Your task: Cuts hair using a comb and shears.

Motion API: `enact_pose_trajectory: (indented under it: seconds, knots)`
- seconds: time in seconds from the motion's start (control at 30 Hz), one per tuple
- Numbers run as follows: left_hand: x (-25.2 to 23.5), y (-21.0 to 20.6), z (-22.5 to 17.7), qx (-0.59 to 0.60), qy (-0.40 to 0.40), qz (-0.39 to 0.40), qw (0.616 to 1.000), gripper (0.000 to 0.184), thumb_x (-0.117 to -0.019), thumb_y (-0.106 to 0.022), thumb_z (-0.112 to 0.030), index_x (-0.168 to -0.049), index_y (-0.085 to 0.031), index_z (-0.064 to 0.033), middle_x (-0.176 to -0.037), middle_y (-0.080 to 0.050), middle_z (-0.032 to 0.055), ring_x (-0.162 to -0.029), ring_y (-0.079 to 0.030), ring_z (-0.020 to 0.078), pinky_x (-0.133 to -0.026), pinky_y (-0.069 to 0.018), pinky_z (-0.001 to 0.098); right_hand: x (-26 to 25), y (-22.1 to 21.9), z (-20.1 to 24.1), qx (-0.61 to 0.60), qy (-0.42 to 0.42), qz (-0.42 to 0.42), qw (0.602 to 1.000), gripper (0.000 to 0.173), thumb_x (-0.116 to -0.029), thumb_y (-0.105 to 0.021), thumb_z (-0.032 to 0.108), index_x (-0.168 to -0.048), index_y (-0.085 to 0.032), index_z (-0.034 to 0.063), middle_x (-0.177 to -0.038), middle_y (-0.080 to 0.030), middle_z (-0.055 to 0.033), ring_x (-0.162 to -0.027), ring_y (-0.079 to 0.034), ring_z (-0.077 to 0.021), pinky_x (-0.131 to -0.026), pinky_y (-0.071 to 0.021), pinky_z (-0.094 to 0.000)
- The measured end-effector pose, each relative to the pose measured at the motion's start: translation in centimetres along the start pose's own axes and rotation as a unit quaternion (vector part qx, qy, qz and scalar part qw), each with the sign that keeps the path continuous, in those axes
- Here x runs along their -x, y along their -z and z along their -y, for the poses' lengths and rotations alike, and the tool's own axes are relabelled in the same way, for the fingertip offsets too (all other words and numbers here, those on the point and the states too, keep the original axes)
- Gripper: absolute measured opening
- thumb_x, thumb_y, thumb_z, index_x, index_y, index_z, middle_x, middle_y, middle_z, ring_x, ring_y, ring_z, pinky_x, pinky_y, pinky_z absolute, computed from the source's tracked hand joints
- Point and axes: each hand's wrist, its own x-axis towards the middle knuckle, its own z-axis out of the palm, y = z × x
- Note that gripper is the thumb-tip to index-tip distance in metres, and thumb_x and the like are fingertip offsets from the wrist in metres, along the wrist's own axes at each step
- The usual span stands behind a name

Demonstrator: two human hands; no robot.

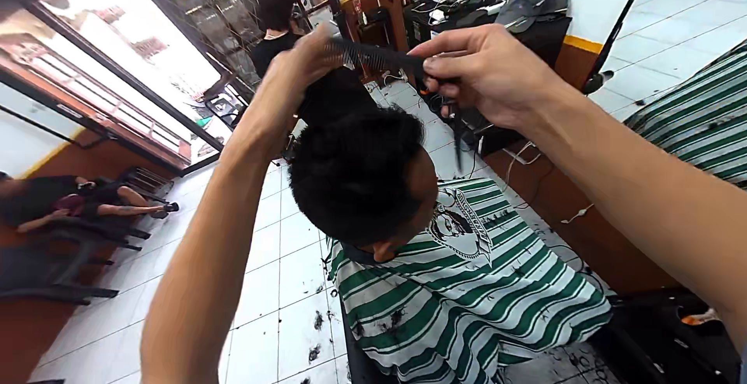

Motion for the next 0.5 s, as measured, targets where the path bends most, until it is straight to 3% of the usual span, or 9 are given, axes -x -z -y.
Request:
enact_pose_trajectory:
  seconds: [0.1, 0.2, 0.23, 0.33, 0.4, 0.5]
  knots:
    - [6.3, 3.4, 7.3, 0.113, -0.054, -0.029, 0.992, 0.054, -0.1080, -0.024, -0.046, -0.139, -0.059, -0.0195, -0.148, -0.058, -0.0033, -0.139, -0.051, 0.0168, -0.108, -0.0456, 0.0431, -2.0, 0.4, -2.1, 0.067, -0.045, 0.023, 0.996, 0.023, -0.1029, -0.056, 0.007, -0.121, -0.070, 0.0096, -0.079, -0.063, -0.0008, -0.057, -0.056, -0.0079, -0.052, -0.0523, -0.0245]
    - [10.1, 3.0, 11.8, 0.247, -0.149, 0.019, 0.957, 0.039, -0.0982, -0.049, -0.047, -0.119, -0.072, -0.0250, -0.145, -0.060, -0.0047, -0.135, -0.054, 0.0137, -0.106, -0.0488, 0.0358, -1.9, 0.8, -3.8, 0.080, -0.088, 0.079, 0.990, 0.024, -0.1035, -0.055, 0.008, -0.120, -0.071, 0.0122, -0.079, -0.063, -0.0012, -0.059, -0.057, -0.0084, -0.052, -0.0516, -0.0246]
    - [10.6, 2.7, 12.7, 0.259, -0.171, 0.050, 0.949, 0.038, -0.0952, -0.056, -0.051, -0.118, -0.075, -0.0266, -0.144, -0.061, -0.0055, -0.133, -0.055, 0.0122, -0.106, -0.0479, 0.0340, -1.5, 0.9, -4.2, 0.074, -0.096, 0.093, 0.988, 0.023, -0.1040, -0.054, 0.008, -0.120, -0.071, 0.0126, -0.079, -0.063, -0.0008, -0.060, -0.057, -0.0078, -0.052, -0.0522, -0.0239]
    - [10.1, 3.0, 12.2, 0.154, -0.219, 0.148, 0.952, 0.048, -0.0912, -0.060, -0.065, -0.127, -0.072, -0.0339, -0.146, -0.056, -0.0132, -0.134, -0.051, 0.0052, -0.111, -0.0445, 0.0294, 0.2, 1.2, -4.8, 0.028, -0.092, 0.105, 0.990, 0.024, -0.1042, -0.052, 0.007, -0.119, -0.070, 0.0121, -0.077, -0.063, 0.0000, -0.058, -0.058, -0.0063, -0.052, -0.0521, -0.0216]
    - [9.2, 2.9, 10.0, 0.063, -0.228, 0.176, 0.956, 0.046, -0.0872, -0.067, -0.065, -0.123, -0.072, -0.0376, -0.140, -0.058, -0.0193, -0.130, -0.052, -0.0002, -0.108, -0.0471, 0.0253, 1.6, 1.5, -5.1, 0.003, -0.066, 0.109, 0.992, 0.025, -0.1037, -0.052, 0.004, -0.119, -0.070, 0.0105, -0.077, -0.064, 0.0003, -0.058, -0.059, -0.0058, -0.052, -0.0531, -0.0211]
    - [7.5, 1.8, 6.1, -0.071, -0.256, 0.216, 0.940, 0.040, -0.0835, -0.076, -0.056, -0.115, -0.075, -0.0316, -0.143, -0.057, -0.0149, -0.135, -0.048, -0.0008, -0.112, -0.0435, 0.0248, 3.9, 1.6, -5.6, -0.010, -0.004, 0.104, 0.995, 0.024, -0.1023, -0.054, 0.003, -0.118, -0.071, 0.0087, -0.075, -0.065, 0.0013, -0.057, -0.058, -0.0034, -0.050, -0.0512, -0.0180]
